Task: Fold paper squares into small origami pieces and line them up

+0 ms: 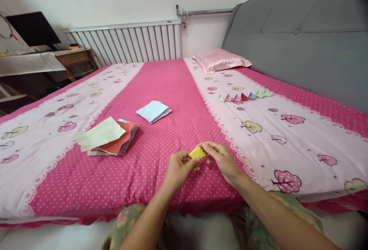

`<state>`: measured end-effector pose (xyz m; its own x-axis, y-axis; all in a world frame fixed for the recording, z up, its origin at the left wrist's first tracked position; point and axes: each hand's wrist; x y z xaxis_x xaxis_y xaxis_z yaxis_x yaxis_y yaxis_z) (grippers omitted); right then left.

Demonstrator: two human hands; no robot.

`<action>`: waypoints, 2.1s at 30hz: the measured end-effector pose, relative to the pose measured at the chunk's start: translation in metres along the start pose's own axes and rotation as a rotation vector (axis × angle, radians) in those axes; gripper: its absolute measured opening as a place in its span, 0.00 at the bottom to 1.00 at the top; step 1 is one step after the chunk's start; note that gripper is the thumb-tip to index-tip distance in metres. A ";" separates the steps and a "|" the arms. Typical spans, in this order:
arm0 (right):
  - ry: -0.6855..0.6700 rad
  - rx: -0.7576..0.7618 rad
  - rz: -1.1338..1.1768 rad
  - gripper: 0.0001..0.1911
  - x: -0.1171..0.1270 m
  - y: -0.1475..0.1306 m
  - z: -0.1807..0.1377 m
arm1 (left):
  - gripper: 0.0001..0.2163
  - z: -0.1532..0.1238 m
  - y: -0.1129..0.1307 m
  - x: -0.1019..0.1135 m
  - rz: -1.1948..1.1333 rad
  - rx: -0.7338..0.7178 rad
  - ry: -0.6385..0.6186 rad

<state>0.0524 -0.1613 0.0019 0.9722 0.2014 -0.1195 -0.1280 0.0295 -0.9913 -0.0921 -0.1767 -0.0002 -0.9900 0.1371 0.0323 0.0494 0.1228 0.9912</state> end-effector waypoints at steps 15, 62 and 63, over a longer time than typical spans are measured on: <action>0.009 -0.101 0.204 0.08 -0.004 -0.003 -0.001 | 0.08 -0.006 0.002 0.000 0.468 -0.291 0.098; 0.065 -0.133 0.059 0.10 -0.004 0.003 -0.001 | 0.08 -0.007 0.003 -0.006 0.219 -0.258 0.109; 0.066 -0.103 0.042 0.10 -0.004 0.004 -0.001 | 0.08 -0.007 0.002 -0.006 0.204 -0.254 0.108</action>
<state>0.0481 -0.1635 -0.0014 0.9776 0.1355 -0.1608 -0.1512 -0.0786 -0.9854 -0.0867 -0.1841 0.0027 -0.9721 0.0269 0.2330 0.2267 -0.1469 0.9628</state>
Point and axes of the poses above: each hand's wrist, its own z-axis towards the middle knuckle, its own x-axis out of the back of the hand, y = z × x, and after that the axes turned 2 degrees about x, right-handed
